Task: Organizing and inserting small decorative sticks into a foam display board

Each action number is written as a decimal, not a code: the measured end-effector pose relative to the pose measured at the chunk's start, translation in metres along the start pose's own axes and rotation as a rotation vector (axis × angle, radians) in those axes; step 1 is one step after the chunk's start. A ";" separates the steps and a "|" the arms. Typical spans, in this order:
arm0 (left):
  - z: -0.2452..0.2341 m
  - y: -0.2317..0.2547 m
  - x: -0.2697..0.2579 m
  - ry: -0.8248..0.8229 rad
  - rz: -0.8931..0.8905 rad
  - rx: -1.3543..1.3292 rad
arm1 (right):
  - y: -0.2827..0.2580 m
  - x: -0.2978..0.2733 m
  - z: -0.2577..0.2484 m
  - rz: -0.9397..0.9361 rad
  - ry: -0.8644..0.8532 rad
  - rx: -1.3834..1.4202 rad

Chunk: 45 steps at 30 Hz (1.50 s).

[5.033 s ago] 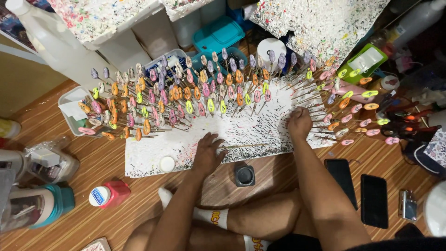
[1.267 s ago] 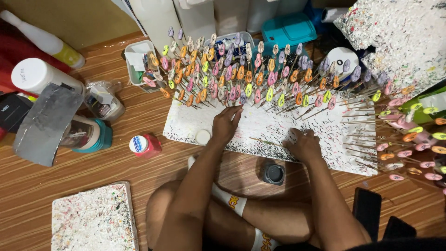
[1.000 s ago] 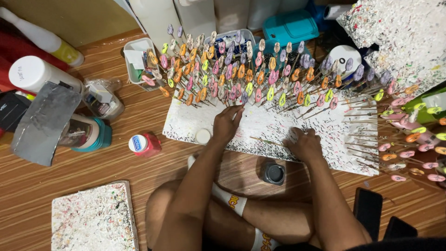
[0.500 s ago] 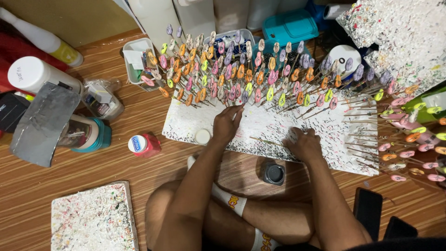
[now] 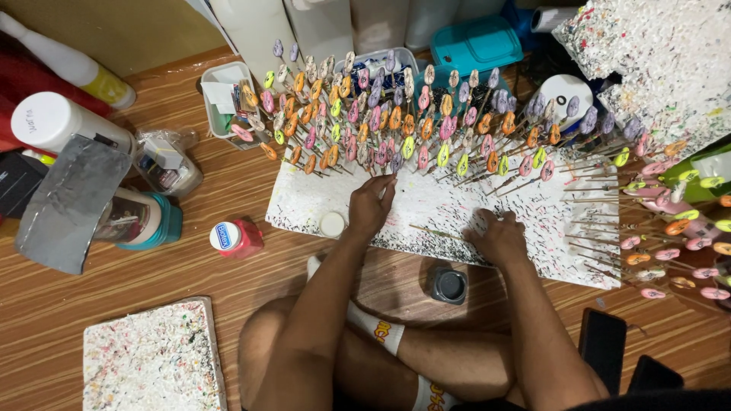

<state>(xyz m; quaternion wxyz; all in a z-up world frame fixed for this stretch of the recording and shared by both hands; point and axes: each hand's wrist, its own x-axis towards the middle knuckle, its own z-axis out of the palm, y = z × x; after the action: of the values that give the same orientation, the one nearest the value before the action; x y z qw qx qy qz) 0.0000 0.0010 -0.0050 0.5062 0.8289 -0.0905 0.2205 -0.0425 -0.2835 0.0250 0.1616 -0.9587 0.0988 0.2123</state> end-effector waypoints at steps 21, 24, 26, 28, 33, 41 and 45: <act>0.006 -0.009 -0.003 0.010 -0.017 0.000 | -0.001 0.001 0.002 0.009 -0.001 -0.011; 0.006 -0.008 -0.004 0.014 -0.019 -0.012 | 0.000 0.000 0.003 -0.002 0.007 -0.016; 0.005 -0.007 -0.003 0.019 -0.016 -0.012 | -0.001 -0.001 0.003 -0.002 0.014 -0.017; 0.005 -0.006 -0.002 0.025 -0.013 -0.013 | 0.000 0.000 0.004 -0.002 0.021 -0.016; 0.004 -0.007 -0.003 0.009 -0.022 -0.012 | 0.000 0.001 0.004 -0.006 0.001 -0.025; 0.003 -0.002 -0.003 0.005 -0.015 0.007 | 0.003 0.002 0.007 -0.006 0.003 -0.022; 0.002 0.001 -0.002 -0.010 -0.048 0.011 | 0.008 0.007 0.011 0.000 0.008 -0.012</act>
<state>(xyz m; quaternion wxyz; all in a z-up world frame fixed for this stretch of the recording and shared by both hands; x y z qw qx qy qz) -0.0020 -0.0020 -0.0060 0.5063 0.8346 -0.0719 0.2047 -0.0423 -0.2877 0.0106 0.1555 -0.9604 0.0981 0.2091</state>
